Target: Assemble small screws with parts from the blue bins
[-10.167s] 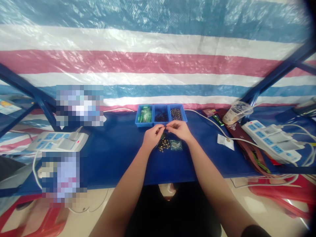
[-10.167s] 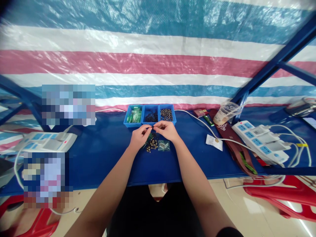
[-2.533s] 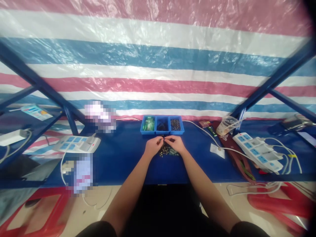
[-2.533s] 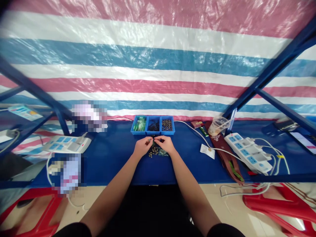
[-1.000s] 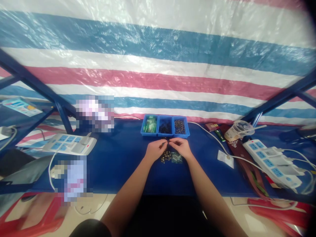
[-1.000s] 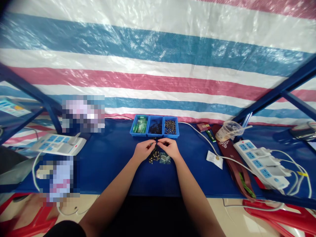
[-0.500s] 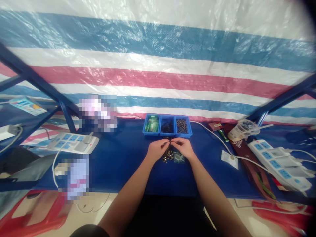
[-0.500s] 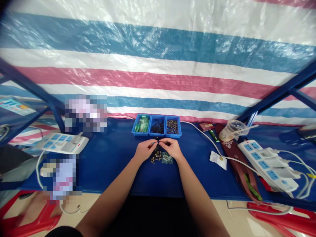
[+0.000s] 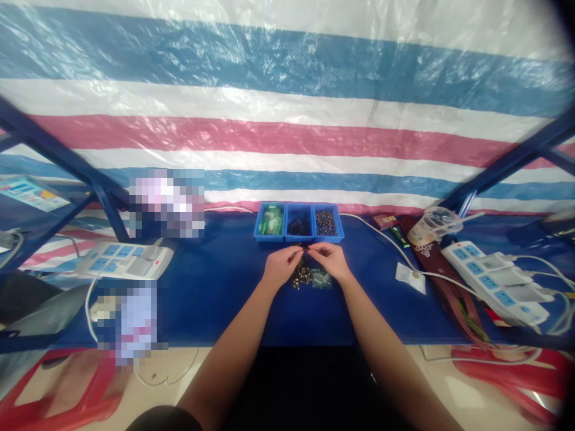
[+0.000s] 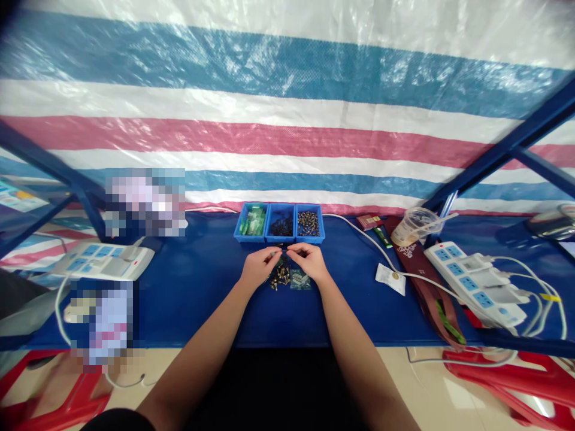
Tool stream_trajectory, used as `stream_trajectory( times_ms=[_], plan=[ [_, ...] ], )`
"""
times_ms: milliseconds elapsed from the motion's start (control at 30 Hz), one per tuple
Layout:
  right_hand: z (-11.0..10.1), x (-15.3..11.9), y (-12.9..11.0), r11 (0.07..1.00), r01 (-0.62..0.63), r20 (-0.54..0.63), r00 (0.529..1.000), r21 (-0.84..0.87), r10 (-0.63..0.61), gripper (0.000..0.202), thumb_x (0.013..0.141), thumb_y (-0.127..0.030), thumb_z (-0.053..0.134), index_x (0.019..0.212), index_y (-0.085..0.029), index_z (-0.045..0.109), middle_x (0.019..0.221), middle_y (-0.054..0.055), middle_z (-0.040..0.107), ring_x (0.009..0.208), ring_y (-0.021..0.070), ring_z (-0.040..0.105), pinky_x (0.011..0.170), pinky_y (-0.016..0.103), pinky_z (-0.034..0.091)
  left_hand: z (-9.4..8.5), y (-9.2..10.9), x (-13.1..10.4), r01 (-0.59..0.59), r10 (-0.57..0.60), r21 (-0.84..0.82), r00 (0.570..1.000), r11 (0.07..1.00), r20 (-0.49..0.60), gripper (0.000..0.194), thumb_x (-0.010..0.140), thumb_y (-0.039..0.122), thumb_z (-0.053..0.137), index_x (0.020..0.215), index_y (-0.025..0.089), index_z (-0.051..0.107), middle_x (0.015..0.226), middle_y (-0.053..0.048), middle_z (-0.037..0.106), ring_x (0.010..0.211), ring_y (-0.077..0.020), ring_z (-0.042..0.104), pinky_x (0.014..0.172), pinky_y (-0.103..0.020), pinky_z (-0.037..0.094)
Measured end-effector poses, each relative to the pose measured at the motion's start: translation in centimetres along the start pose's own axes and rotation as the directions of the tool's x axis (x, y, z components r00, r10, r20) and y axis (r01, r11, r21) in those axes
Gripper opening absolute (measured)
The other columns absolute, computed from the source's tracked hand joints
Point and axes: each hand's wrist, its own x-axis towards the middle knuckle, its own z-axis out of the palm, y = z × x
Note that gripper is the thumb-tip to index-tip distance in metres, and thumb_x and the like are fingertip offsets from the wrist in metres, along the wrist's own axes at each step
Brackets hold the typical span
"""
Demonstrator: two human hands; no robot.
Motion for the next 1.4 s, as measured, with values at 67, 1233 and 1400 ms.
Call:
stream_trajectory(
  times_ms=[67,1233,1400],
  plan=[
    [-0.03,0.02,0.02,1.000,0.002,0.014,1.000,-0.010,-0.001,0.031,0.072,-0.045,0.076,0.089,-0.019,0.075,0.085,0.007,0.075,0.070,0.0193,0.068,0.068,0.032,0.056,0.01,0.01,0.02,0.011,-0.011,-0.006,1.000,1.000,-0.005,0.025,0.093,0.038,0.054,0.103,0.023,0.071,0.084,0.000,0.073,0.069,-0.0112,0.066,0.067,-0.021,0.049],
    [0.07,-0.14,-0.31,1.000,0.010,0.017,1.000,-0.026,-0.009,0.031,0.073,-0.046,0.075,0.090,-0.020,0.075,0.088,0.007,0.075,0.073,0.0199,0.069,0.071,0.033,0.055,0.24,-0.14,0.02,-0.021,0.021,0.054,1.000,0.998,0.004,0.025,0.093,0.038,0.052,0.104,0.023,0.069,0.066,0.002,0.065,0.062,-0.0113,0.061,0.063,-0.022,0.044],
    [0.06,-0.27,-0.43,1.000,0.000,0.026,1.000,-0.027,0.001,0.030,0.074,-0.045,0.075,0.090,-0.019,0.075,0.088,0.007,0.075,0.073,0.0200,0.068,0.070,0.033,0.055,-0.04,0.06,0.02,-0.025,0.024,0.033,0.999,0.999,0.036,0.024,0.093,0.037,0.052,0.102,0.024,0.070,0.082,-0.001,0.072,0.071,-0.0125,0.065,0.069,-0.023,0.047]
  ],
)
